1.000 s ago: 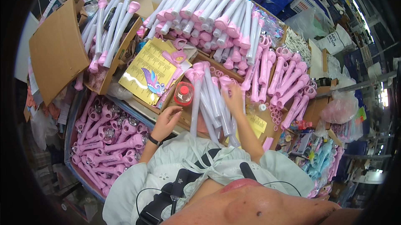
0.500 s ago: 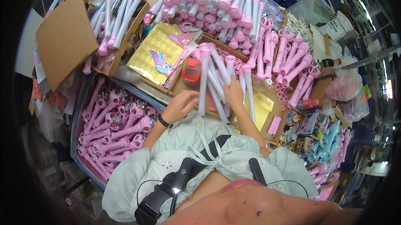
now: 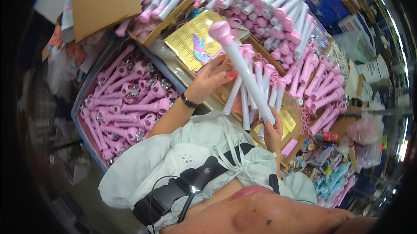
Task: The person repeatedly assembles pink bubble wands by inserting a white plastic wand into a pink spherical head, then placing the completed wands into a cardboard box. The person handles multiple wands and heads one at a time.
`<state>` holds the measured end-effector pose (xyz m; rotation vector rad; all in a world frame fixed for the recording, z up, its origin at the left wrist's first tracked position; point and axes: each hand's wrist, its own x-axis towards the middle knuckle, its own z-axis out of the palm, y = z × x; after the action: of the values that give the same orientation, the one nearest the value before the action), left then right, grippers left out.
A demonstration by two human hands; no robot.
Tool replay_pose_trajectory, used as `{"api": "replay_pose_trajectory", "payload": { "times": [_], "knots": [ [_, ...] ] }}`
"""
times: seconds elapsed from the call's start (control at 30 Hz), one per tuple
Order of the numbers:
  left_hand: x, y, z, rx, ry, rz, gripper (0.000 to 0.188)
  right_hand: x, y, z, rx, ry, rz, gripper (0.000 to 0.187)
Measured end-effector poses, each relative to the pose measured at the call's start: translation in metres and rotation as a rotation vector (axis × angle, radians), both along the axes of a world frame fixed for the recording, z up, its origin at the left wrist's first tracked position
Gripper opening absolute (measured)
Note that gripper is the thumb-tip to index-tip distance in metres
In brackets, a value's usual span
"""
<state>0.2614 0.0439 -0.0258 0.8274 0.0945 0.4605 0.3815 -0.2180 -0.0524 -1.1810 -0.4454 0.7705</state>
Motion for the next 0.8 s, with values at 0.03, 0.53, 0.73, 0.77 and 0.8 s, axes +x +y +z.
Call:
{"api": "replay_pose_trajectory", "payload": {
  "times": [0.03,0.53,0.73,0.77,0.8],
  "knots": [
    [0.001,0.002,0.005,-0.122,-0.073,-0.009,0.054,-0.001,-0.002,-0.001,0.044,0.085,0.099,0.057],
    [-0.010,-0.008,0.016,-0.096,-0.261,0.076,0.049,0.008,0.004,-0.033,0.101,0.487,0.123,0.049],
    [-0.011,-0.001,0.001,-0.381,-0.258,0.119,0.046,0.013,0.014,-0.012,0.129,0.416,0.123,0.065],
    [-0.011,0.002,-0.003,-0.397,-0.265,0.118,0.046,0.013,0.016,-0.007,0.114,0.430,0.111,0.068],
    [-0.012,0.004,-0.007,-0.449,-0.263,0.128,0.047,0.012,0.018,-0.002,0.106,0.428,0.104,0.070]
  ]
}}
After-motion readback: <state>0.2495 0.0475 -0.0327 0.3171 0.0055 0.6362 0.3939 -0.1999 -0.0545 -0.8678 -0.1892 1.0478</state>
